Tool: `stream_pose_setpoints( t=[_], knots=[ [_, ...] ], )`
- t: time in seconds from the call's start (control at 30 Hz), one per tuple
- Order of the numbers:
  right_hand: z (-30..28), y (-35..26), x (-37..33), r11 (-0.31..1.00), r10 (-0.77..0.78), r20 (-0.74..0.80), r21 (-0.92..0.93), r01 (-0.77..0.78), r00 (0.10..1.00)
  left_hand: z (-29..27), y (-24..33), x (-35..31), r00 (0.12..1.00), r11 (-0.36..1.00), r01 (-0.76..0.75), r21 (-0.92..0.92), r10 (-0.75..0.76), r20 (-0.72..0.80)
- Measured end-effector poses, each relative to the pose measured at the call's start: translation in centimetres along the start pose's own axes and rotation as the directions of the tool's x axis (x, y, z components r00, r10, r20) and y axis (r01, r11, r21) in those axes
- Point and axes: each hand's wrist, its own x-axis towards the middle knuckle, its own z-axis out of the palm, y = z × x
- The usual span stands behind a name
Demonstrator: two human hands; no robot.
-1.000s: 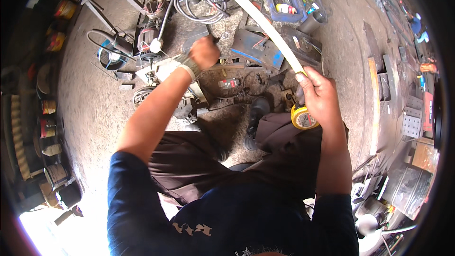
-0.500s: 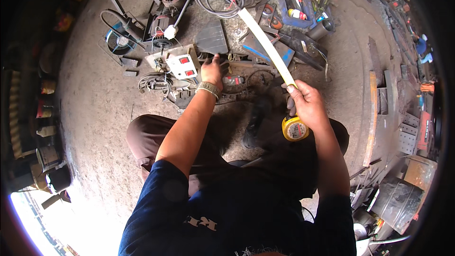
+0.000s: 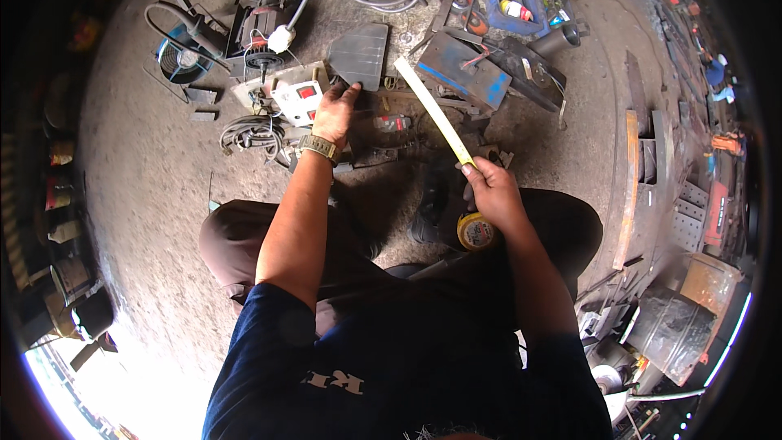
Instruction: The person sits on the floor of a workshop and uses a hammer to strike a small metal piece held against a larger metal plate. They then use a tape measure to measure the metal plate and the small piece, and finally use a grinding wheel to smooth the small metal piece.
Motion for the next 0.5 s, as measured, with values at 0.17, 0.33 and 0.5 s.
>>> stream_pose_setpoints(
  t=[0.17, 0.33, 0.5],
  knots=[
    [0.7, -1.4, 1.3, 0.994, -0.016, 0.037, -0.11, 0.02, 0.999, 1.2, -0.6, -0.3, 0.993, 0.887, -0.027, -0.461, -0.028, -0.112],
    [0.8, -1.4, 2.7, 1.0, 0.007, 0.022, -0.024, -0.006, 1.0, 1.5, -0.7, -0.4, 0.993, 0.91, -0.073, -0.407, 0.028, -0.115],
    [0.7, -1.6, 3.7, 0.995, 0.035, 0.03, -0.092, -0.032, 0.999, 1.4, -0.9, 0.4, 0.981, 0.975, -0.126, -0.183, 0.095, -0.17]
  ],
)
